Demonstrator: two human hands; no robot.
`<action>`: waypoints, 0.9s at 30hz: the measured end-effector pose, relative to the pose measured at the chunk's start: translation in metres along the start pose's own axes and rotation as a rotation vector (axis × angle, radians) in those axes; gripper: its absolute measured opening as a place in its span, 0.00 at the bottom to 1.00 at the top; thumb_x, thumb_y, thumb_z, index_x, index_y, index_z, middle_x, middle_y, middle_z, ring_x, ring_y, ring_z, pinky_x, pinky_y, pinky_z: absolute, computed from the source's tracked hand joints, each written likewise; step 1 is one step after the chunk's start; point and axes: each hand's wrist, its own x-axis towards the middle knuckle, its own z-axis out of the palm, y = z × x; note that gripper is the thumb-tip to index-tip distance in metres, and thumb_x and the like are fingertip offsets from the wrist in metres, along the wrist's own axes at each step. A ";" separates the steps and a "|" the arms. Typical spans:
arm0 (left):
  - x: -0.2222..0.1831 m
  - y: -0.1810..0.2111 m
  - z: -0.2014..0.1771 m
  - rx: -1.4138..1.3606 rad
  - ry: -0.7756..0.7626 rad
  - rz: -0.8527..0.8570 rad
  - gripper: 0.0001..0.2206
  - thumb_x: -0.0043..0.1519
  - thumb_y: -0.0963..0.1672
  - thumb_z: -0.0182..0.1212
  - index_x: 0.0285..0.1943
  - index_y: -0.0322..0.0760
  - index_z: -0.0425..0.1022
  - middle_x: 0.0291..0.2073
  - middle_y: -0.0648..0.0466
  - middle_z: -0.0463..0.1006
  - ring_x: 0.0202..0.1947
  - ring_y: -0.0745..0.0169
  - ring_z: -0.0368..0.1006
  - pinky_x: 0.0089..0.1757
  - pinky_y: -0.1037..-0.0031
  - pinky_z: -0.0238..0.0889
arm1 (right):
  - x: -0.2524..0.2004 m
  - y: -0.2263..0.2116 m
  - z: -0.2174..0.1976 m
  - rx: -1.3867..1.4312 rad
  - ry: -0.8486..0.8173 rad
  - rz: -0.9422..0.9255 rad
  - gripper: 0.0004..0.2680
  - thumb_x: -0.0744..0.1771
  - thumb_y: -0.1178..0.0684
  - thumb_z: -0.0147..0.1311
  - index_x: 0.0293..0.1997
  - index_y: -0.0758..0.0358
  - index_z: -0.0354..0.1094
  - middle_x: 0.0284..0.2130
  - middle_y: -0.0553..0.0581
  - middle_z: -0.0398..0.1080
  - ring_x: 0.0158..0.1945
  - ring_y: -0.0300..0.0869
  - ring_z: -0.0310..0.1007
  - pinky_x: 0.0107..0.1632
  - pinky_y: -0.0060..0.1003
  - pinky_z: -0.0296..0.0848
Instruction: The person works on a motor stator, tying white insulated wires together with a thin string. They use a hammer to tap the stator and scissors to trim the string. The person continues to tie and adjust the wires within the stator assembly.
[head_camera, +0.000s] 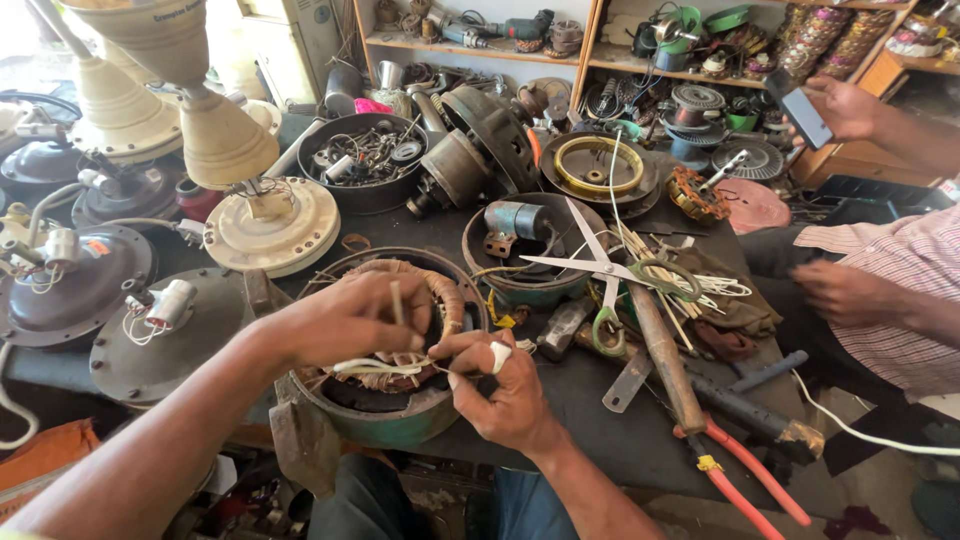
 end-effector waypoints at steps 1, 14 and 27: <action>-0.005 -0.007 0.000 -0.080 -0.012 -0.013 0.10 0.56 0.44 0.66 0.41 0.33 0.76 0.32 0.52 0.82 0.35 0.66 0.78 0.38 0.71 0.72 | 0.001 0.001 0.001 0.033 0.008 -0.013 0.04 0.62 0.63 0.55 0.35 0.61 0.66 0.46 0.56 0.80 0.42 0.41 0.79 0.55 0.40 0.66; 0.014 -0.022 -0.020 -0.179 -0.329 0.037 0.13 0.59 0.40 0.63 0.52 0.35 0.82 0.41 0.57 0.86 0.44 0.73 0.79 0.49 0.77 0.73 | -0.002 -0.004 0.005 -0.045 0.131 -0.109 0.06 0.60 0.65 0.58 0.32 0.62 0.66 0.46 0.59 0.78 0.45 0.45 0.79 0.51 0.39 0.73; 0.022 0.001 -0.008 0.315 -0.088 0.112 0.07 0.53 0.42 0.69 0.39 0.42 0.85 0.30 0.57 0.86 0.33 0.67 0.83 0.39 0.73 0.74 | -0.006 -0.014 0.009 -0.001 0.184 -0.071 0.06 0.60 0.66 0.59 0.33 0.63 0.67 0.44 0.56 0.75 0.46 0.46 0.77 0.48 0.39 0.77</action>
